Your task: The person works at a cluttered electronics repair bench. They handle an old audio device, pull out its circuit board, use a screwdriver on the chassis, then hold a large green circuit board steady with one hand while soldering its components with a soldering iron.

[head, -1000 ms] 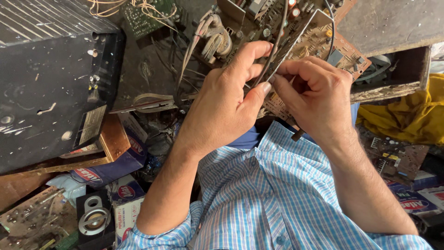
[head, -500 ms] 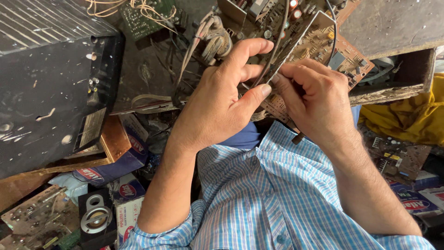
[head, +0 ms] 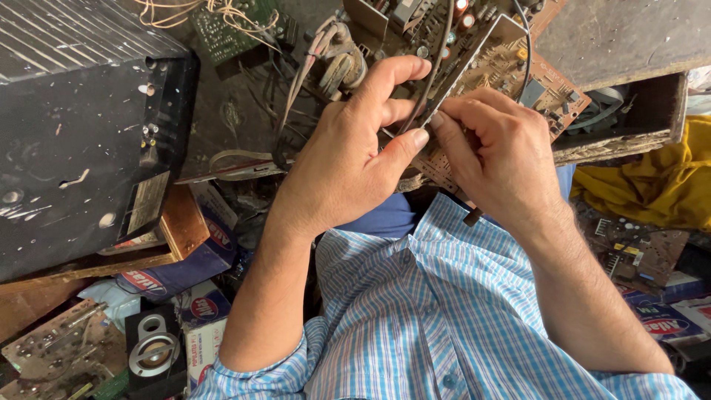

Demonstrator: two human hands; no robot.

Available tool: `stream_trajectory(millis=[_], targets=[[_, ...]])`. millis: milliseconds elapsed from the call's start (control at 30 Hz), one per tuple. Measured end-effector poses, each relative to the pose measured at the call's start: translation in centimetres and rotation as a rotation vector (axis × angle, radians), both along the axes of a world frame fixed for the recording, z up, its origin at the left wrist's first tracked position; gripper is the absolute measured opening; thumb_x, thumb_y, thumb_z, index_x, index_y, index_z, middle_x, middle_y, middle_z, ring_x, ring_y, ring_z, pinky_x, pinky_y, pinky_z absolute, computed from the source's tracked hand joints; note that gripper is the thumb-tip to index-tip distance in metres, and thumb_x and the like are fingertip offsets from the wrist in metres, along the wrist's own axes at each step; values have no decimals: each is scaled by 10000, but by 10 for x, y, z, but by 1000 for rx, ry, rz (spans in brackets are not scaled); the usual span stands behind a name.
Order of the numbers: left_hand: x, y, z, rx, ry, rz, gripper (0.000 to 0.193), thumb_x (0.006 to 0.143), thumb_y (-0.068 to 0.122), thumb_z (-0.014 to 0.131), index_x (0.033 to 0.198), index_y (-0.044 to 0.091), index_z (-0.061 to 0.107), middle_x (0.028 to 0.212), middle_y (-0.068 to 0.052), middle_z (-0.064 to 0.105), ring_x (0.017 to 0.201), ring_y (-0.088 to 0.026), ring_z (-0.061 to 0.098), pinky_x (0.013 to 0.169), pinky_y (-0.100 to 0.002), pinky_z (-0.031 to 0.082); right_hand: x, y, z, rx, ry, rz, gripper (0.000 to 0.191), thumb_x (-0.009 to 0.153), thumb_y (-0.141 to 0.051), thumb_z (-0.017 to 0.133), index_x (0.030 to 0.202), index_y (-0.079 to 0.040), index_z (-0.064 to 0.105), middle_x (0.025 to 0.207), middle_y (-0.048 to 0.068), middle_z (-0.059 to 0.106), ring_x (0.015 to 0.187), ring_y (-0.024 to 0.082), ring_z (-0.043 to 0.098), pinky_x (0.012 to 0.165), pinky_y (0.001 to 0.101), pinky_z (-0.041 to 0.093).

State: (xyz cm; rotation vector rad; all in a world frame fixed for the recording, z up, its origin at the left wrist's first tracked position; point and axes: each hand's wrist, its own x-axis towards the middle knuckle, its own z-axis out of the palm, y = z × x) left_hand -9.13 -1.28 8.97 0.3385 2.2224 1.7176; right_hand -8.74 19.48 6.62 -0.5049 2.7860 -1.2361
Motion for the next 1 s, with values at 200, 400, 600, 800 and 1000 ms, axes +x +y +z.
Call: stream_trajectory(millis=[200, 400, 600, 800, 1000], targets=[[3, 3, 3, -78, 63, 16, 532, 1035, 53, 639, 1498, 23, 378, 1226, -238, 732, 1010, -324, 799, 847, -383, 624, 6, -2, -2, 26, 106, -34, 90, 1030, -25, 686, 1099, 4, 736, 1045, 100, 685, 827, 197, 697, 750, 331, 569], [6, 2, -2, -17, 98, 15, 553, 1044, 29, 630, 1522, 23, 353, 1344, -238, 710, 1171, -364, 758, 928, -394, 628, 9, -1, -4, 39, 59, -95, 169, 988, 7, 657, 1132, -6, 744, 1059, 107, 670, 839, 201, 685, 723, 342, 561], [9, 1, -9, 13, 117, 4, 535, 1084, 27, 629, 1521, 29, 320, 1335, -227, 710, 1207, -326, 755, 999, -374, 639, 6, 0, -8, 83, 54, -42, 139, 991, 0, 675, 1111, 1, 746, 1043, 108, 672, 837, 182, 678, 703, 324, 566], [12, 3, -14, 56, 86, 69, 621, 1037, 18, 649, 1556, 47, 311, 1289, -204, 733, 1159, -270, 788, 925, -349, 649, 7, 4, -6, 43, 91, 21, 151, 969, 4, 668, 1107, 13, 729, 1076, 121, 657, 957, 240, 695, 819, 362, 577], [11, 1, -14, 74, 101, 31, 578, 1076, 26, 652, 1539, 47, 306, 1249, -188, 752, 1136, -249, 796, 987, -354, 647, 6, 0, -2, 25, 40, -59, 167, 936, -55, 736, 1087, 15, 728, 1085, 121, 657, 920, 241, 691, 786, 365, 563]])
